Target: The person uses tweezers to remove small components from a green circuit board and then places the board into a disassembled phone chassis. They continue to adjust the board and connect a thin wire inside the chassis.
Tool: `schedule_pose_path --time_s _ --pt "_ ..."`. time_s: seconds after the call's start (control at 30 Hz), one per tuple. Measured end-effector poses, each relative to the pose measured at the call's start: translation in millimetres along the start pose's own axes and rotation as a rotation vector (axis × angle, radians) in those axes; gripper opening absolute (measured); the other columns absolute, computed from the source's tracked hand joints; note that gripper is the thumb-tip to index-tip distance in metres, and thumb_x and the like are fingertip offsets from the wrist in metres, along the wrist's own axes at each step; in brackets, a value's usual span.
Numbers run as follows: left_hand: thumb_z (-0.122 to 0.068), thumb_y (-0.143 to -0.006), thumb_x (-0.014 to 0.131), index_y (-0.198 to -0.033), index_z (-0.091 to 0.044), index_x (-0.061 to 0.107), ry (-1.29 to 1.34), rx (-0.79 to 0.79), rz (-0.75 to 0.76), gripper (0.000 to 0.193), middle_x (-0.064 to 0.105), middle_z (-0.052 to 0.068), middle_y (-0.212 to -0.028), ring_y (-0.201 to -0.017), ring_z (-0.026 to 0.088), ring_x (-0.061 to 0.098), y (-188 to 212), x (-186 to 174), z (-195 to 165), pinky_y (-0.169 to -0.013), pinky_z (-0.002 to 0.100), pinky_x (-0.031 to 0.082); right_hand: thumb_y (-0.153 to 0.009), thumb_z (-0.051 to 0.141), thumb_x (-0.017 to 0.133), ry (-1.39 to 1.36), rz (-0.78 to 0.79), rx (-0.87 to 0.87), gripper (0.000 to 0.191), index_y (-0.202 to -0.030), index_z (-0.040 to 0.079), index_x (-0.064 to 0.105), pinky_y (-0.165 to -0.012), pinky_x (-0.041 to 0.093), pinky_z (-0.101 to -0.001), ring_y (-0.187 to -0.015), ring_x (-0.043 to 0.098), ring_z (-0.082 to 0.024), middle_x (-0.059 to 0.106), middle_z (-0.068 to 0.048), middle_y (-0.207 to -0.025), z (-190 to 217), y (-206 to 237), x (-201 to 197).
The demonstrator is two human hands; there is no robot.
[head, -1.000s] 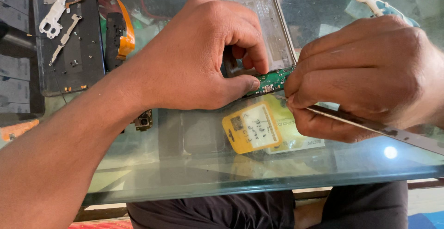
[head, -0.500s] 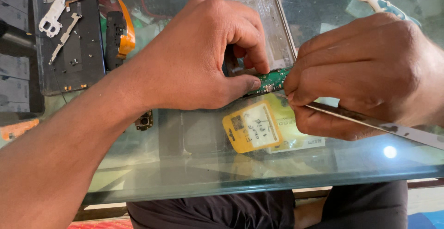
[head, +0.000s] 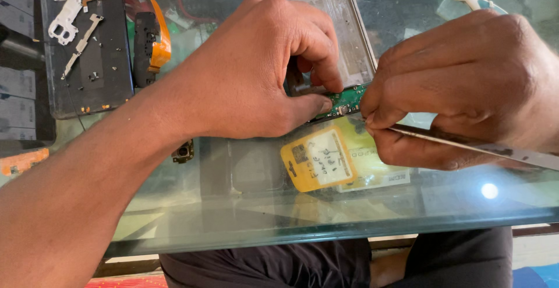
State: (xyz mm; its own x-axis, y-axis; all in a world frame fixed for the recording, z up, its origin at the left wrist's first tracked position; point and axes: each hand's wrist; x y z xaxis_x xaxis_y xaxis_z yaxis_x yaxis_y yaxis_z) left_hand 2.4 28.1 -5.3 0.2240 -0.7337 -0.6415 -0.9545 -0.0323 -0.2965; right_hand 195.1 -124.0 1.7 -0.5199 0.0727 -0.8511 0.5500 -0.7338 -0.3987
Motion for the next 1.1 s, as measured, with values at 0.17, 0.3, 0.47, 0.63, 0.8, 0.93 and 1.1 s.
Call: schedule_pose_path --time_s 0.17,0.3,0.47,0.63,0.8,0.93,1.1 --pt "-0.002 -0.07 0.077 -0.08 -0.003 0.073 0.003 -0.008 0.005 0.01 0.067 0.005 -0.079 -0.067 0.016 0.063 -1 -1 0 -0.061 0.03 0.05 -0.07 0.009 0.085 -0.013 0.117 0.186 0.017 -0.075 0.01 0.069 -0.056 0.055 -0.0302 -0.068 0.073 -0.017 0.073 -0.004 -0.077 2 5 -4" --pt "-0.002 -0.069 0.078 -0.08 -0.003 0.074 -0.015 0.006 0.009 0.012 0.066 0.006 -0.078 -0.067 0.017 0.063 -1 -2 0 -0.061 0.03 0.05 -0.073 0.01 0.081 -0.03 0.09 0.208 0.014 -0.075 0.01 0.067 -0.057 0.055 -0.0296 -0.068 0.072 -0.016 0.073 -0.003 -0.079 0 9 -2" --pt "-0.001 -0.069 0.076 -0.079 -0.003 0.073 -0.008 0.021 -0.007 0.011 0.066 0.006 -0.077 -0.066 0.017 0.063 -2 0 1 -0.06 0.03 0.05 -0.072 0.012 0.081 -0.037 0.056 0.192 0.015 -0.076 0.011 0.067 -0.056 0.054 -0.0299 -0.069 0.072 -0.017 0.074 -0.003 -0.082 -3 11 2" --pt "-0.001 -0.069 0.075 -0.079 -0.003 0.073 0.004 0.006 -0.008 0.011 0.067 0.005 -0.078 -0.065 0.016 0.063 -1 -1 1 -0.059 0.03 0.049 -0.072 0.011 0.081 -0.028 0.061 0.229 0.014 -0.076 0.013 0.067 -0.057 0.053 -0.0304 -0.068 0.072 -0.016 0.074 0.0 -0.081 -1 12 3" --pt "-0.001 -0.069 0.076 -0.079 -0.003 0.074 -0.009 0.007 -0.007 0.011 0.067 0.006 -0.077 -0.065 0.016 0.063 -1 -1 0 -0.059 0.03 0.049 -0.072 0.012 0.081 -0.045 0.072 0.189 0.015 -0.078 0.012 0.068 -0.057 0.054 -0.031 -0.069 0.072 -0.017 0.074 -0.001 -0.083 -4 10 2" --pt "-0.001 -0.069 0.075 -0.079 -0.003 0.073 -0.009 0.03 -0.012 0.01 0.067 0.006 -0.078 -0.066 0.016 0.063 0 -1 0 -0.06 0.029 0.05 -0.074 0.012 0.081 -0.045 0.076 0.176 0.015 -0.078 0.012 0.067 -0.057 0.054 -0.0313 -0.069 0.072 -0.017 0.073 -0.002 -0.082 -3 10 1" --pt "-0.002 -0.069 0.076 -0.079 -0.003 0.073 -0.005 0.004 -0.006 0.011 0.067 0.005 -0.079 -0.067 0.016 0.064 -1 -1 0 -0.061 0.029 0.051 -0.077 0.007 0.079 0.058 0.021 -0.046 0.013 -0.08 0.007 0.066 -0.056 0.055 -0.0366 -0.07 0.071 -0.026 0.071 -0.006 -0.08 -2 5 2"
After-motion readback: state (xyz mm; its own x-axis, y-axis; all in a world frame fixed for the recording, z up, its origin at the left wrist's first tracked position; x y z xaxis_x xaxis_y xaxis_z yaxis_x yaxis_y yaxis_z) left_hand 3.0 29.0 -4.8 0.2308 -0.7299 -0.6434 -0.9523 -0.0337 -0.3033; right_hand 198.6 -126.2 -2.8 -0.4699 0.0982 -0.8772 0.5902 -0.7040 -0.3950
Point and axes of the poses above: each hand's wrist, its own y-axis away from the middle knuckle, its own x-axis out of the palm, z = x × y
